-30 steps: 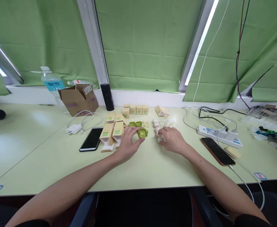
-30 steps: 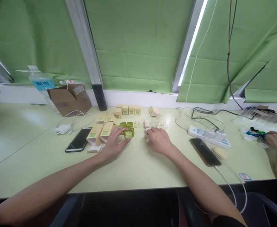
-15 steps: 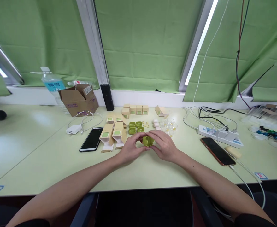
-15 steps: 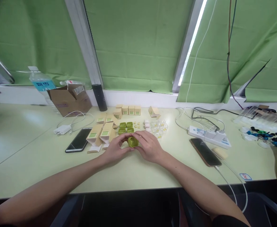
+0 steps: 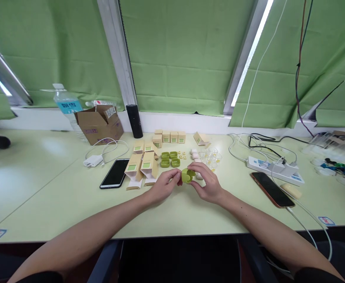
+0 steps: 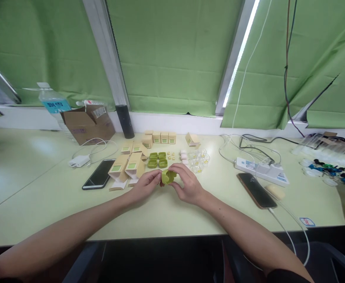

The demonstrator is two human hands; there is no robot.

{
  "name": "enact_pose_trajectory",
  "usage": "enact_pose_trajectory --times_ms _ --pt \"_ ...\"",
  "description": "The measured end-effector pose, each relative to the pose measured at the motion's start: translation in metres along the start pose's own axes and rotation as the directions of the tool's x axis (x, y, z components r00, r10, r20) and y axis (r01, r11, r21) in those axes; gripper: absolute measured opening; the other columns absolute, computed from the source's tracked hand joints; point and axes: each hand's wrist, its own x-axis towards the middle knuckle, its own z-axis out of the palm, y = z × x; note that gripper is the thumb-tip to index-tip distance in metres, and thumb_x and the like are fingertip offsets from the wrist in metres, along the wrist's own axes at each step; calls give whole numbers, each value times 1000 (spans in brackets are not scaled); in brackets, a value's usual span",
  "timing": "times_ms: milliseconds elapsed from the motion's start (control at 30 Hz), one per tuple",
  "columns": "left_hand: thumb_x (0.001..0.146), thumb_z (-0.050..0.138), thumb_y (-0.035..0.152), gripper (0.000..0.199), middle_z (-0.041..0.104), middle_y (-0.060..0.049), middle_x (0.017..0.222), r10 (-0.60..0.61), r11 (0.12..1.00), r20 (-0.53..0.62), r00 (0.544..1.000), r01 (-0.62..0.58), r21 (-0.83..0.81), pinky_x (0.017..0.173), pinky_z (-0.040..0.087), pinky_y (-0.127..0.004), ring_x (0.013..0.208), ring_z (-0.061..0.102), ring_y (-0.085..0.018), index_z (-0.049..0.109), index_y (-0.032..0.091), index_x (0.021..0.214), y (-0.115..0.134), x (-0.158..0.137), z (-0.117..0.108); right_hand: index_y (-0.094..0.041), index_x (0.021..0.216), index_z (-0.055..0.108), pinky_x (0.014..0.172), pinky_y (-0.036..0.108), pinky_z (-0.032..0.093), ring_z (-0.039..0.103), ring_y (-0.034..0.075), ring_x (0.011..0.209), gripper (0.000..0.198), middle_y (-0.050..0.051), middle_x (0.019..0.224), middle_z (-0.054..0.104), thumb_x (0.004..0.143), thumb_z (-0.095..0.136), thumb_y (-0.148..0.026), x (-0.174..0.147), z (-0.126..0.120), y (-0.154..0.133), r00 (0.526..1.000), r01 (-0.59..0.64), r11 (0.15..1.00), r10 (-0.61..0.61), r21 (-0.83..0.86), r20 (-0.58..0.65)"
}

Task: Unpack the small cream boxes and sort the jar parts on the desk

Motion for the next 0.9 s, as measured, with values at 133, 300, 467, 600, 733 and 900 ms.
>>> enact_pose_trajectory --times_ms 133,300,467,600,733,900 --pt "105 41 56 49 61 -3 81 -5 999 63 998 8 -34 80 43 -32 78 56 -18 59 18 80 2 -2 2 -22 137 55 90 46 63 69 29 111 44 15 115 69 95 66 -17 1 1 -2 999 14 1000 -14 -12 -29" --pt "104 41 61 49 55 -1 76 -16 984 98 995 33 -176 76 41 -32 73 51 -16 53 19 82 2 -4 7 -21 135 56 88 45 63 69 28 109 42 14 113 70 94 66 -17 1 2 -3 1000 12 1000 -12 1 -27" --pt "103 40 66 49 53 1 72 -51 956 104 993 78 -281 73 41 -32 69 49 -15 50 20 86 -1 -7 14 -21 135 55 86 45 64 70 28 108 42 14 113 70 94 65 -17 -1 4 -4 999 13 1000 -13 -2 -29" --pt "103 40 65 48 54 0 72 -68 945 79 995 90 -314 74 43 -33 69 50 -16 49 21 85 1 -8 17 -22 136 55 87 46 64 70 29 108 43 14 113 70 94 65 -17 -2 4 -4 1000 10 1000 -10 -2 -23" --pt "103 40 64 48 57 -2 74 -51 954 90 995 76 -289 76 45 -34 73 54 -18 52 20 88 4 -8 17 -22 135 55 86 46 64 70 29 107 43 14 112 70 94 64 -17 -1 4 -4 999 24 1000 -24 -11 -25" --pt "104 43 61 48 56 -1 70 -19 968 65 998 35 -248 76 43 -33 71 52 -17 53 20 82 1 -6 14 -21 135 55 85 44 65 70 28 107 42 14 112 70 95 65 -18 -1 4 -4 999 23 1000 -24 -18 -27"
